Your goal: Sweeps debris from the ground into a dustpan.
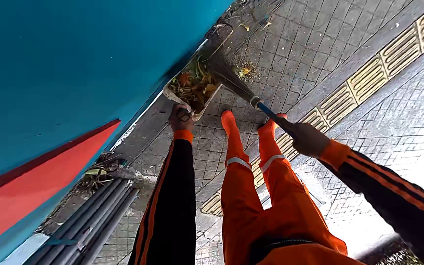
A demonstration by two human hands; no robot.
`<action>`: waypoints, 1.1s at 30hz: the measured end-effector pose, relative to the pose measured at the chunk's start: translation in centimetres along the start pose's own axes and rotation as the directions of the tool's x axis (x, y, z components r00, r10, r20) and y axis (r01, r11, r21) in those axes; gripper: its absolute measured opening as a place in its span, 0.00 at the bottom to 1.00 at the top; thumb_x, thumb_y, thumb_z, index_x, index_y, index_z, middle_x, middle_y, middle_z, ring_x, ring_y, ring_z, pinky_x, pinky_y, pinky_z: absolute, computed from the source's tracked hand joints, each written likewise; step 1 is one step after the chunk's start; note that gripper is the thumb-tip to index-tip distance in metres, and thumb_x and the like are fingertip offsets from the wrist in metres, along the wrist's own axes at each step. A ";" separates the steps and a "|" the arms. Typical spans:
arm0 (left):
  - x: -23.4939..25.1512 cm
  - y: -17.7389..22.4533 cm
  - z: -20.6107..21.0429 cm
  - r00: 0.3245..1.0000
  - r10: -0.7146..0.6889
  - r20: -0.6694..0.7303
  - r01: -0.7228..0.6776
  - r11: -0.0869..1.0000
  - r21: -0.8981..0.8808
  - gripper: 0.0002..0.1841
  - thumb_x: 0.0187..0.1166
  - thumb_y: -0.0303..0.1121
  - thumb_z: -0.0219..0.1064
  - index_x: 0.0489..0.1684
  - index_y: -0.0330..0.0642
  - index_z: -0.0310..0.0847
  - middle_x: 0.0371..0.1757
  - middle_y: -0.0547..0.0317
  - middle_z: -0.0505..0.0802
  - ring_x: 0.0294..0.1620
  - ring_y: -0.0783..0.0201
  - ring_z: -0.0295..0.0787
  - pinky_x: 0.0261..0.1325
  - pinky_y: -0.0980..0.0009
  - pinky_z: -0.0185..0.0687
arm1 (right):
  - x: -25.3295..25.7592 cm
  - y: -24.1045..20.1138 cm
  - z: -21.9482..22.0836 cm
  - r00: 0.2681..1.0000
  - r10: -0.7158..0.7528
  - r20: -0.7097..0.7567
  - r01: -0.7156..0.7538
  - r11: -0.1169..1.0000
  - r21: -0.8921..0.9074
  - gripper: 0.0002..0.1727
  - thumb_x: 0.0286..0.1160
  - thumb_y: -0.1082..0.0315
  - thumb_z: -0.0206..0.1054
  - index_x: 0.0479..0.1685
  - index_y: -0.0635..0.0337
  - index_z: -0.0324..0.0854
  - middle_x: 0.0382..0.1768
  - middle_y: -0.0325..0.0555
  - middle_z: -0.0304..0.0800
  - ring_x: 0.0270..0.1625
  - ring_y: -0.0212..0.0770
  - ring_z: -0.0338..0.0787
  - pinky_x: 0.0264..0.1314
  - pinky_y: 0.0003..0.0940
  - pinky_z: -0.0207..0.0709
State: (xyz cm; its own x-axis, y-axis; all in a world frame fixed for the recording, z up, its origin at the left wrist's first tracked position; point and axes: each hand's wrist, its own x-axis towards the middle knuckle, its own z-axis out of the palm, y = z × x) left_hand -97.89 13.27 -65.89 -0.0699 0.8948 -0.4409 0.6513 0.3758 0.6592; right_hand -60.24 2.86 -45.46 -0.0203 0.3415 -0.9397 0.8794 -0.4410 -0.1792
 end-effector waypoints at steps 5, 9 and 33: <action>0.9 -0.2 -0.3 1.000 0.026 -0.003 -0.026 1.000 -0.008 0.22 0.59 0.18 0.82 0.54 0.30 0.83 0.55 0.39 0.92 0.56 0.50 0.91 0.65 0.51 0.84 | -6.1 5.2 -2.4 0.960 0.173 -0.218 -0.153 0.982 0.107 0.46 0.65 0.80 0.67 0.92 0.48 0.63 0.44 0.68 0.92 0.43 0.69 0.91 0.48 0.70 0.80; 1.5 -0.8 0.1 0.998 0.060 0.007 -0.060 0.998 -0.009 0.24 0.57 0.19 0.82 0.55 0.30 0.83 0.55 0.40 0.92 0.56 0.51 0.91 0.65 0.52 0.84 | 5.4 4.3 -6.2 0.924 0.284 -0.255 -0.260 0.958 0.123 0.49 0.61 0.79 0.72 0.92 0.53 0.59 0.51 0.76 0.89 0.55 0.78 0.89 0.54 0.78 0.76; 0.9 0.9 0.0 0.989 0.004 -0.146 -0.015 0.997 -0.073 0.27 0.59 0.23 0.83 0.59 0.25 0.80 0.56 0.41 0.92 0.58 0.61 0.89 0.68 0.65 0.83 | -4.0 14.6 -4.9 0.973 0.129 -0.194 -0.048 0.926 0.374 0.48 0.65 0.78 0.71 0.92 0.38 0.64 0.51 0.59 0.92 0.43 0.56 0.91 0.50 0.61 0.84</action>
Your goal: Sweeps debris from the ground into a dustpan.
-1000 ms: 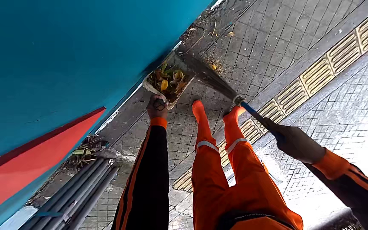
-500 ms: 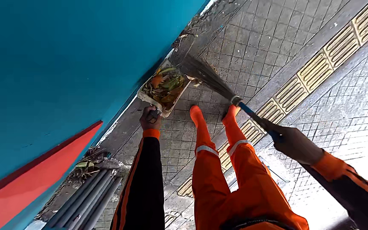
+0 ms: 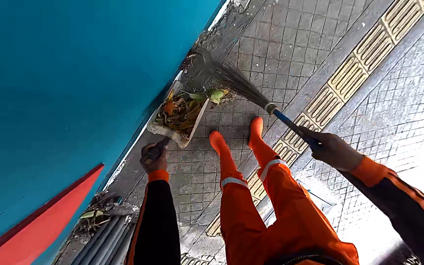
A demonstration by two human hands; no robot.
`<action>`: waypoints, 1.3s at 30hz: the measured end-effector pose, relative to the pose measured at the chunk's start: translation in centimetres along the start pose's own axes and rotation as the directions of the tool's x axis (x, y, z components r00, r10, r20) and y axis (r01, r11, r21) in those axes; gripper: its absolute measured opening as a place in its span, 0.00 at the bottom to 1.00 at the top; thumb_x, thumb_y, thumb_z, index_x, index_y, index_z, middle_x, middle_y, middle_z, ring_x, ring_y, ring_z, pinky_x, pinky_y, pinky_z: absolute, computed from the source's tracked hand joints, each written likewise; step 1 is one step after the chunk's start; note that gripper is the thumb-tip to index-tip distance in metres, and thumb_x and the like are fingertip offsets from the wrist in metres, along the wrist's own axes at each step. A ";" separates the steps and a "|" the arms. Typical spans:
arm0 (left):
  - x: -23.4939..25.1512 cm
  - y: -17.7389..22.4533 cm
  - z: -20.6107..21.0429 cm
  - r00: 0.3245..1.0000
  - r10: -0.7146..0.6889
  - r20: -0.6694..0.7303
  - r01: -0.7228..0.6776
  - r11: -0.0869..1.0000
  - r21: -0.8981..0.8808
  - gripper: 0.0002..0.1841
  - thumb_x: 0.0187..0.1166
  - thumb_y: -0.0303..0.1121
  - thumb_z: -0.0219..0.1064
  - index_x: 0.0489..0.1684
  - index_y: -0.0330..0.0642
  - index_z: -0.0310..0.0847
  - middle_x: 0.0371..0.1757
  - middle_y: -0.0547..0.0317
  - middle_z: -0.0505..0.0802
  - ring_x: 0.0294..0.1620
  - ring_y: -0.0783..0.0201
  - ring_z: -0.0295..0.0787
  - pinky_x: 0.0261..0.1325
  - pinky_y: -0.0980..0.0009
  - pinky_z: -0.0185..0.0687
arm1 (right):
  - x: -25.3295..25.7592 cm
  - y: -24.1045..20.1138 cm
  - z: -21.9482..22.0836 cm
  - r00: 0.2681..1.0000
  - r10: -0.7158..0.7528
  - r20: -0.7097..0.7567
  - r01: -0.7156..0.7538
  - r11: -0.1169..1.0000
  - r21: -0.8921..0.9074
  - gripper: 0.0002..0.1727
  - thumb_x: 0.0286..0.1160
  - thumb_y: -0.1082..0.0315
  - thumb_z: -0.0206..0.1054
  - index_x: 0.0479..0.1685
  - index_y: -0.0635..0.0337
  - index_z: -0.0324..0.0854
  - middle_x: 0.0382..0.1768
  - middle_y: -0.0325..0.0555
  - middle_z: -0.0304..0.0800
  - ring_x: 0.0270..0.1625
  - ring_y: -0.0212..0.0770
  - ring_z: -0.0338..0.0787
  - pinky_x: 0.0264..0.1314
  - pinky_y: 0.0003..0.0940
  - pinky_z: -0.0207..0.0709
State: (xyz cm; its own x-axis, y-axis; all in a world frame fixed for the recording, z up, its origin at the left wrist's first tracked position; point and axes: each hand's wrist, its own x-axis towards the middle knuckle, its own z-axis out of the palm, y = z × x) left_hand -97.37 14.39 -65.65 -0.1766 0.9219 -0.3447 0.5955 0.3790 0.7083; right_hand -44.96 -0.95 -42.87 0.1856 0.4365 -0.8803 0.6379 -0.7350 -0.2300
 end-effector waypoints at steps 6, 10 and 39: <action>0.3 1.0 0.7 0.999 0.020 0.027 -0.022 0.996 0.088 0.25 0.62 0.23 0.79 0.59 0.24 0.80 0.56 0.39 0.91 0.58 0.60 0.89 0.66 0.65 0.83 | 7.8 9.3 -7.9 0.873 0.389 -0.293 -0.356 0.920 0.163 0.44 0.69 0.79 0.72 0.91 0.54 0.63 0.54 0.79 0.86 0.49 0.76 0.88 0.52 0.77 0.76; 0.2 2.3 1.4 1.000 0.024 0.015 -0.025 0.996 0.087 0.24 0.61 0.21 0.77 0.59 0.22 0.80 0.55 0.40 0.91 0.55 0.64 0.88 0.62 0.69 0.83 | 15.0 6.3 -3.0 0.955 0.235 -0.179 -0.201 0.961 0.189 0.38 0.59 0.80 0.73 0.79 0.58 0.75 0.48 0.70 0.89 0.44 0.68 0.91 0.47 0.72 0.81; -2.3 -2.6 -3.3 0.987 0.086 0.135 -0.112 0.973 0.203 0.21 0.67 0.24 0.77 0.60 0.32 0.85 0.59 0.40 0.93 0.60 0.50 0.91 0.67 0.52 0.84 | -12.8 -4.5 16.9 0.976 0.117 0.186 -0.183 0.902 0.391 0.46 0.69 0.69 0.73 0.93 0.40 0.61 0.46 0.52 0.90 0.24 0.42 0.85 0.26 0.44 0.84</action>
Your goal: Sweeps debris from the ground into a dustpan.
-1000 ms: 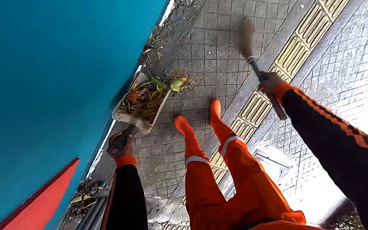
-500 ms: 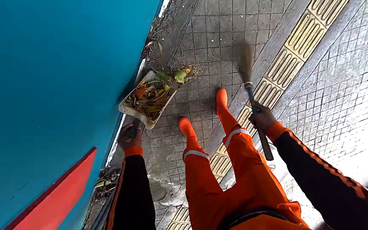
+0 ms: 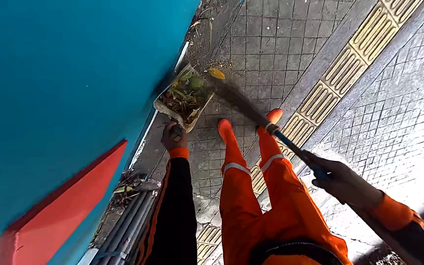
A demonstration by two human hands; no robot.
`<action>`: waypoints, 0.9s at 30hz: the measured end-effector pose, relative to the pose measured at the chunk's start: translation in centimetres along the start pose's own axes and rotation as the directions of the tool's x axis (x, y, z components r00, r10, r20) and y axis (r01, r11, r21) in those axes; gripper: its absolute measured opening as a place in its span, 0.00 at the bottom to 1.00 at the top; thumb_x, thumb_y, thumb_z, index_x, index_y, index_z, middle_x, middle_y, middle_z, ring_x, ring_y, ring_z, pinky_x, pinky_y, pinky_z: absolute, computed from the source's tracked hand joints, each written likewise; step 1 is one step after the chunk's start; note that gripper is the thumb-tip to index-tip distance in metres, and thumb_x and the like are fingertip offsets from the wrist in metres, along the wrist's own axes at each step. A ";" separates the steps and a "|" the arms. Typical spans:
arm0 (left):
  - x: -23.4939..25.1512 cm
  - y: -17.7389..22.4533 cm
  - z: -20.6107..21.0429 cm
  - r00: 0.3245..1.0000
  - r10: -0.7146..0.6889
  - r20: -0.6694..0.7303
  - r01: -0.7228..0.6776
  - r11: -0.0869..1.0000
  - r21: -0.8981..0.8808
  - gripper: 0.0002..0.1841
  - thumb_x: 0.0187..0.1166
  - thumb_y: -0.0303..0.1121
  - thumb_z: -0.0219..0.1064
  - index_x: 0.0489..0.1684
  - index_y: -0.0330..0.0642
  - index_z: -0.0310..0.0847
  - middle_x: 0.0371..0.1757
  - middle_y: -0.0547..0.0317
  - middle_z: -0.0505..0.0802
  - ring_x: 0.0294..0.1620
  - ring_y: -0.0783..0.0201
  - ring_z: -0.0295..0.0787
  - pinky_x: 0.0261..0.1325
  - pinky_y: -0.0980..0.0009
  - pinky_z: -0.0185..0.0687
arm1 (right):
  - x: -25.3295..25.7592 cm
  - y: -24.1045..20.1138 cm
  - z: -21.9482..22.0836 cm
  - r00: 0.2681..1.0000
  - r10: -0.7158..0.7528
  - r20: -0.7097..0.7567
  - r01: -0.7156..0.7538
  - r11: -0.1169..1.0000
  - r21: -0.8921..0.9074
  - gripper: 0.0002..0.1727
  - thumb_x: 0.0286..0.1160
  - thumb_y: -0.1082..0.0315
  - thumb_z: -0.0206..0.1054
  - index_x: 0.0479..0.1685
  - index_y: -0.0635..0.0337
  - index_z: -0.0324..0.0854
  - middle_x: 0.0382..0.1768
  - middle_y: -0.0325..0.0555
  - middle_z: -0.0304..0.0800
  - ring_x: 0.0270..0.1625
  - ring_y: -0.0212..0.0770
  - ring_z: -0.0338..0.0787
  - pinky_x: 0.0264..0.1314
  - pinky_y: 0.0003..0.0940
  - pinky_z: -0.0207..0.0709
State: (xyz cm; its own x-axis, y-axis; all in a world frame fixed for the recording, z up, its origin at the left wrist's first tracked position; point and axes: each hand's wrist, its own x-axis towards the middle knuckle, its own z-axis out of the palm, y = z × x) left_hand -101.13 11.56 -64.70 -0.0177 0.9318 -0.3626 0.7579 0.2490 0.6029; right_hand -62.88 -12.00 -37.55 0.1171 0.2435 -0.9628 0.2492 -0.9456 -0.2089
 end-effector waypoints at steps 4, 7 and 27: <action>-0.7 -1.4 -0.9 0.999 0.042 -0.003 -0.042 0.999 0.035 0.21 0.65 0.23 0.78 0.58 0.28 0.85 0.58 0.36 0.93 0.59 0.48 0.92 0.68 0.51 0.83 | 8.1 -3.4 0.2 0.988 0.096 -0.123 -0.123 0.966 -0.229 0.43 0.80 0.67 0.69 0.95 0.49 0.53 0.48 0.68 0.88 0.36 0.60 0.90 0.43 0.61 0.84; -0.9 -2.5 -0.6 0.999 0.040 -0.014 -0.040 0.999 0.012 0.21 0.65 0.23 0.77 0.58 0.29 0.85 0.57 0.38 0.93 0.60 0.52 0.91 0.69 0.55 0.83 | 12.8 -5.7 5.3 0.996 0.018 0.082 0.017 0.916 -0.400 0.46 0.72 0.75 0.69 0.94 0.46 0.55 0.55 0.67 0.89 0.53 0.64 0.91 0.57 0.65 0.82; -3.1 -6.2 -3.3 0.977 -0.087 -0.193 0.061 0.989 -0.138 0.18 0.65 0.25 0.78 0.55 0.32 0.87 0.49 0.46 0.95 0.48 0.63 0.93 0.58 0.64 0.87 | 7.2 -8.3 7.3 0.970 -0.088 0.228 0.194 0.845 -0.499 0.42 0.82 0.64 0.68 0.96 0.37 0.54 0.52 0.60 0.90 0.44 0.55 0.91 0.52 0.56 0.84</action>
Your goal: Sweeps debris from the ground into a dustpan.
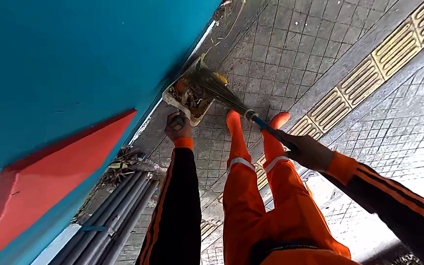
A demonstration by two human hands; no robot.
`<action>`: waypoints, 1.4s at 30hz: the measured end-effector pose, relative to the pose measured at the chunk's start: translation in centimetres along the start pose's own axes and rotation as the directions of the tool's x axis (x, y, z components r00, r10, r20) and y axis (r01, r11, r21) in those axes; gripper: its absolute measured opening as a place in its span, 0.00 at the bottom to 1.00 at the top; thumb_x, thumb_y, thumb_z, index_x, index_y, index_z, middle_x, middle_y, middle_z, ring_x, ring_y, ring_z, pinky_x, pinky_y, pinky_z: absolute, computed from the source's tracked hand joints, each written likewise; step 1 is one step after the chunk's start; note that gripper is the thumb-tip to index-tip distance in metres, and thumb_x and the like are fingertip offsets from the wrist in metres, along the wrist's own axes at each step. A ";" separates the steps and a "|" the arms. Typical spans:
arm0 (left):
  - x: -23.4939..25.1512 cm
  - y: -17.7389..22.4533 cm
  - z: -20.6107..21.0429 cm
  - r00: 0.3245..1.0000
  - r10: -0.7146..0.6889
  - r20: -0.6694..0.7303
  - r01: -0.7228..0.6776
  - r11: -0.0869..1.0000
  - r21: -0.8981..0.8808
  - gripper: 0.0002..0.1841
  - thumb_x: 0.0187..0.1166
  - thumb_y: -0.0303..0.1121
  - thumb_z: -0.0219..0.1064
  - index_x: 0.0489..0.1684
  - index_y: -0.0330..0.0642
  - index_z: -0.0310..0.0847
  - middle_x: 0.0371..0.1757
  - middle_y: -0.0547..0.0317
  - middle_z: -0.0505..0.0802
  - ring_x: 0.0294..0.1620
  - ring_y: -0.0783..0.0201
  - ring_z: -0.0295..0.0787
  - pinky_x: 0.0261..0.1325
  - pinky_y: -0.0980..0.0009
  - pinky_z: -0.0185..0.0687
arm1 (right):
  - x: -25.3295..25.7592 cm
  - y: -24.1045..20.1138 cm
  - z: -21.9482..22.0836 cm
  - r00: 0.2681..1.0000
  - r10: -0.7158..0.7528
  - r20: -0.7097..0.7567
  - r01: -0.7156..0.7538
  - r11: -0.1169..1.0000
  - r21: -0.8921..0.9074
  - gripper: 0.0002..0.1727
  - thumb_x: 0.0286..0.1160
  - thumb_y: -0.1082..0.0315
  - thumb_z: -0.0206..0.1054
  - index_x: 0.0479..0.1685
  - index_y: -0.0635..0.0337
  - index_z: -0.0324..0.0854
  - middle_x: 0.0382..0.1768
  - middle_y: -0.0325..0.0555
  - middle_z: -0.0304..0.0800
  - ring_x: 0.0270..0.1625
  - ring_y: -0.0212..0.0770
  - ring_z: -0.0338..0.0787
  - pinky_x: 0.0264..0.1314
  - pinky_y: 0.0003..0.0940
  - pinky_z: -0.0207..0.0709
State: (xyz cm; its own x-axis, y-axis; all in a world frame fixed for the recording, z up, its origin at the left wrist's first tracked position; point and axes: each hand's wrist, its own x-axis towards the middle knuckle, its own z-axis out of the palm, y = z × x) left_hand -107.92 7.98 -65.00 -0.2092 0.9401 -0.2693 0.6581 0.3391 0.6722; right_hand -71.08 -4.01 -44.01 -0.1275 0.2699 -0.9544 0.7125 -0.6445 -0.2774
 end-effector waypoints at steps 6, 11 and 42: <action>-1.4 -2.8 -2.8 0.999 -0.037 -0.035 0.037 0.999 -0.021 0.18 0.67 0.25 0.77 0.56 0.30 0.86 0.51 0.43 0.94 0.51 0.63 0.92 0.61 0.65 0.86 | -2.1 2.2 -4.1 0.896 0.250 -0.368 -0.233 0.968 0.090 0.40 0.83 0.66 0.67 0.95 0.46 0.55 0.42 0.70 0.89 0.34 0.64 0.89 0.40 0.66 0.82; -0.2 -2.7 -2.4 0.996 -0.088 -0.017 0.089 0.994 0.065 0.19 0.67 0.27 0.78 0.57 0.33 0.87 0.53 0.44 0.95 0.54 0.57 0.93 0.64 0.57 0.85 | 9.2 -5.1 -0.6 0.961 0.055 -0.270 -0.068 0.997 -0.040 0.45 0.70 0.75 0.69 0.93 0.47 0.59 0.47 0.68 0.92 0.46 0.69 0.92 0.47 0.71 0.83; -5.1 -7.6 -7.0 0.997 -0.073 0.035 0.071 0.996 0.048 0.21 0.67 0.20 0.75 0.60 0.29 0.85 0.63 0.37 0.91 0.65 0.52 0.89 0.73 0.58 0.80 | 4.9 -4.4 6.0 0.981 0.152 -0.123 -0.150 0.988 0.023 0.45 0.77 0.73 0.64 0.97 0.46 0.49 0.56 0.68 0.89 0.55 0.65 0.90 0.60 0.65 0.81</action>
State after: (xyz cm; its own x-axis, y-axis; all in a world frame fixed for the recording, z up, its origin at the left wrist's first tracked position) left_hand -116.93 0.83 -63.88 -0.2314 0.9111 -0.3410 0.6754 0.4027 0.6178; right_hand -79.00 -4.19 -48.09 0.0679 0.2543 -0.9647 0.7077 -0.6938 -0.1331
